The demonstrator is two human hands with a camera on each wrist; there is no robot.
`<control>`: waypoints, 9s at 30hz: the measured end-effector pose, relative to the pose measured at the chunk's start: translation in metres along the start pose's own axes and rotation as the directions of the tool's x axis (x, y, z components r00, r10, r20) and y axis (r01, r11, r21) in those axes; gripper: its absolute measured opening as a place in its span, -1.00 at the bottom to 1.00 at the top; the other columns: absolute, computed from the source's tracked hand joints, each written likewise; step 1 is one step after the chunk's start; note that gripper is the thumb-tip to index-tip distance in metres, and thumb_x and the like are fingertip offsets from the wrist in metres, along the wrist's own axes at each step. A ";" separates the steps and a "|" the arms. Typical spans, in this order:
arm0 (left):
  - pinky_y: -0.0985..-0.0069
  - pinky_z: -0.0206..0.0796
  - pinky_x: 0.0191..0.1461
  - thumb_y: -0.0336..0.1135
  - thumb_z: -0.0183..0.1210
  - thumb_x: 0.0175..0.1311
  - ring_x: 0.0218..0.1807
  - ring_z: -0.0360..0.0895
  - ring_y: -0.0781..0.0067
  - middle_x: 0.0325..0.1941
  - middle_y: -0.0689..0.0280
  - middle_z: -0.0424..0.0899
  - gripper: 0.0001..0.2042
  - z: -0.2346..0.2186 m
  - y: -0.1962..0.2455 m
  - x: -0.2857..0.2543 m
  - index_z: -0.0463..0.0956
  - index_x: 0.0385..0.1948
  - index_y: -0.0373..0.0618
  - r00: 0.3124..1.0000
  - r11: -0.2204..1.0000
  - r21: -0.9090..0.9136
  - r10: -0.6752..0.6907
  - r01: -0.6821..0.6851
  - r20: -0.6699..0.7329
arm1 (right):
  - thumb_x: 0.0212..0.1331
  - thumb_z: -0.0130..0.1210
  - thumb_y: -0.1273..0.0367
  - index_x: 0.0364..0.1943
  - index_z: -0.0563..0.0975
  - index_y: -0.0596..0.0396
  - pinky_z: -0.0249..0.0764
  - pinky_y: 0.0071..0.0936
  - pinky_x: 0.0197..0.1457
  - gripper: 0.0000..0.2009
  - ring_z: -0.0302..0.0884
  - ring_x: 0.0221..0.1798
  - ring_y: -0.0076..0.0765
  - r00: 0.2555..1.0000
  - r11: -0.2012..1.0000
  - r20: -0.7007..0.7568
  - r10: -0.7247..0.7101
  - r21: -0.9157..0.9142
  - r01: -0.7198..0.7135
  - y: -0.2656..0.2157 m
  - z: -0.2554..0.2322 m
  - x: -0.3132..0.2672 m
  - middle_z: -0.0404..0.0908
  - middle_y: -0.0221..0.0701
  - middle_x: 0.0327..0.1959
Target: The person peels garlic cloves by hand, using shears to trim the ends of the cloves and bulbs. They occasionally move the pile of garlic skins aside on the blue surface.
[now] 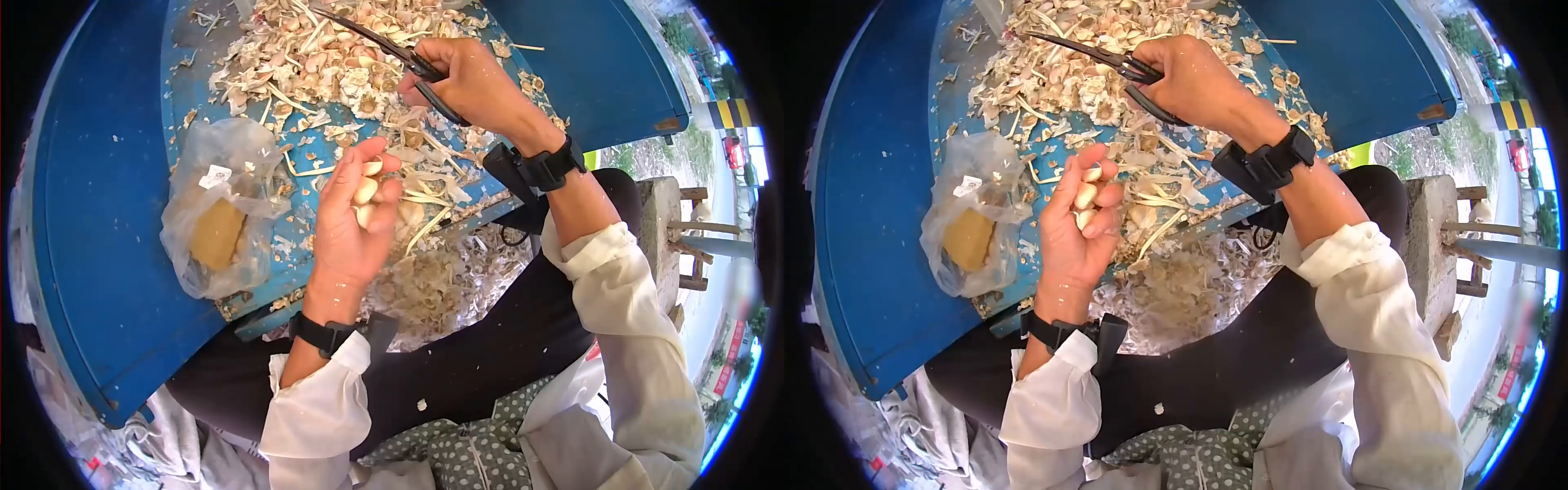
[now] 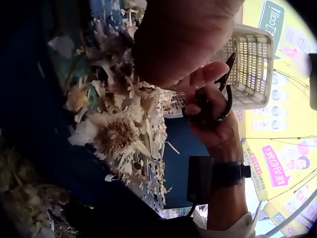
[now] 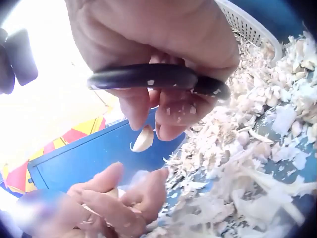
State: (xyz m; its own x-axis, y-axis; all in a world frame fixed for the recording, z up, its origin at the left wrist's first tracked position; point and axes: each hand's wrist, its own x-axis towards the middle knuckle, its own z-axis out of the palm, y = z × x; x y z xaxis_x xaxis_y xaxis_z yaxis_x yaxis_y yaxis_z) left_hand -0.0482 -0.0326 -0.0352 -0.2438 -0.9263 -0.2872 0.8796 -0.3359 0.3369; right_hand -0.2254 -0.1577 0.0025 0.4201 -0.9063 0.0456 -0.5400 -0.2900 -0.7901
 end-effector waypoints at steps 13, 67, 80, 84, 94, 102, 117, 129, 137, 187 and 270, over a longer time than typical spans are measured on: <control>0.85 0.22 -0.62 -0.21 -0.01 0.40 -0.39 0.39 0.60 -0.30 0.28 0.47 -0.77 0.010 0.001 -0.005 0.42 -0.16 -0.20 0.999 0.996 0.087 0.023 -0.021 -0.026 | -0.01 0.30 0.46 -0.44 0.43 0.09 0.44 -0.60 -0.34 -0.79 0.51 -0.41 -0.59 0.985 0.872 0.010 0.172 0.463 -0.157 0.010 -0.010 -0.029 0.60 -0.46 -0.41; 0.80 0.02 -0.62 -0.36 0.12 0.31 -0.51 0.31 0.78 -0.38 0.45 0.48 -0.80 0.029 -0.034 -0.006 0.49 -0.08 -0.16 0.963 0.836 0.533 0.233 -0.129 -0.133 | -0.15 0.33 0.43 -0.46 0.44 0.20 0.39 -0.37 -0.46 -0.74 0.49 -0.56 -0.21 0.976 0.974 -0.100 -0.195 -0.134 0.181 -0.048 0.000 -0.076 0.52 -0.24 -0.58; 0.83 -0.06 -0.69 -0.28 0.02 0.38 -0.55 0.26 0.76 -0.35 0.41 0.49 -0.77 0.022 -0.020 -0.007 0.42 -0.03 -0.15 0.999 0.951 0.308 0.038 -0.037 0.004 | -0.03 0.35 0.33 -0.53 0.50 0.12 0.11 -0.70 -0.54 -0.77 0.23 -0.58 -0.77 0.925 0.960 -0.271 0.267 0.158 -0.231 0.009 -0.071 -0.062 0.41 -0.62 -0.66; 0.84 -0.14 -0.72 -0.34 0.02 0.37 -0.58 0.22 0.72 -0.25 0.31 0.51 -0.84 0.017 -0.019 -0.003 0.41 -0.09 -0.13 0.995 0.976 0.213 0.019 -0.040 0.097 | -0.06 0.35 0.32 -0.54 0.49 0.11 0.20 -0.63 -0.56 -0.76 0.31 -0.60 -0.69 0.889 0.952 -0.358 0.288 0.005 -0.306 0.093 -0.103 -0.026 0.44 -0.55 -0.66; 0.86 -0.03 -0.72 -0.42 0.05 0.33 -0.47 0.31 0.69 -0.17 0.23 0.51 -0.92 0.004 -0.019 0.000 0.43 -0.20 -0.13 0.998 0.977 0.212 -0.004 -0.011 0.069 | -0.14 0.28 0.45 -0.54 0.45 0.15 0.36 -0.48 -0.46 -0.81 0.48 -0.55 -0.50 0.922 0.924 -0.244 0.299 -0.168 -0.344 0.091 -0.064 -0.008 0.47 -0.39 -0.65; 0.86 -0.01 -0.65 -0.32 0.12 0.32 -0.47 0.36 0.77 -0.28 0.42 0.53 -0.72 0.025 -0.031 -0.002 0.42 0.02 -0.17 0.999 0.910 0.414 0.023 -0.005 -0.040 | -0.19 0.25 0.56 -0.43 0.36 0.08 0.40 -0.60 -0.45 -0.72 0.46 -0.52 -0.56 0.929 0.615 0.187 0.318 0.705 -0.353 0.022 -0.050 -0.058 0.45 -0.45 -0.42; 0.80 0.11 -0.61 -0.46 0.22 0.20 -0.51 0.38 0.75 -0.44 0.43 0.54 -0.78 0.017 -0.019 0.001 0.51 -0.13 -0.24 0.948 0.808 0.569 0.283 -0.153 -0.147 | -0.20 0.37 0.02 -0.58 0.37 0.19 0.28 -0.31 -0.52 -0.48 0.39 -0.62 -0.15 0.996 0.931 0.081 0.025 -0.365 0.006 -0.029 -0.042 -0.093 0.38 -0.27 -0.70; 0.76 0.29 -0.36 -0.50 0.28 0.12 -0.37 0.46 0.74 -0.31 0.38 0.62 -0.81 0.015 -0.027 0.001 0.57 -0.23 -0.31 0.856 0.548 0.800 0.510 -0.245 -0.088 | -0.12 0.29 0.02 -0.66 0.41 0.11 0.37 -0.13 -0.46 -0.55 0.49 -0.53 0.06 0.970 0.744 0.234 -0.065 -0.637 0.203 -0.022 -0.036 -0.093 0.48 -0.25 -0.70; 0.84 -0.04 -0.76 -0.35 0.21 0.24 -0.56 0.39 0.67 -0.51 0.39 0.46 -0.86 0.014 -0.013 0.000 0.45 -0.30 -0.15 0.959 0.944 0.317 0.169 -0.091 -0.228 | -0.04 0.30 0.32 -0.59 0.45 0.15 0.32 -0.50 -0.53 -0.74 0.39 -0.56 -0.68 0.945 0.959 -0.260 0.199 -0.146 -0.242 0.049 -0.083 -0.016 0.55 -0.39 -0.62; 0.80 0.00 -0.70 -0.40 0.12 0.28 -0.56 0.33 0.67 -0.38 0.22 0.53 -0.62 0.027 -0.017 -0.016 0.31 0.12 -0.20 0.981 0.983 0.087 0.170 -0.162 -0.093 | -0.21 0.39 0.03 -0.51 0.40 0.18 0.34 -0.32 -0.45 -0.49 0.41 -0.56 -0.10 0.993 0.928 0.100 -0.055 -0.362 0.087 -0.040 -0.017 -0.102 0.42 -0.29 -0.66; 0.80 -0.03 -0.76 -0.27 0.19 0.26 -0.58 0.34 0.70 -0.22 0.18 0.55 -0.74 -0.084 0.028 -0.399 0.46 -0.10 -0.20 0.530 0.729 0.372 0.678 -0.575 -0.509 | 0.21 0.10 0.05 -0.24 0.49 0.06 0.04 -0.68 -0.54 -0.64 0.11 -0.62 -0.72 0.995 0.997 -0.066 0.072 0.011 -0.071 0.065 -0.040 -0.076 0.26 -0.65 -0.64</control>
State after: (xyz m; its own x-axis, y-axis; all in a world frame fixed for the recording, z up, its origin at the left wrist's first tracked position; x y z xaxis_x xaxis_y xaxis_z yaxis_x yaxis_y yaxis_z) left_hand 0.1079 0.3423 0.0130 0.6752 -0.6320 -0.3805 0.6293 0.2243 0.7441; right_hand -0.3210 -0.1202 -0.0280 0.3313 -0.9431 0.0287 -0.5602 -0.2211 -0.7983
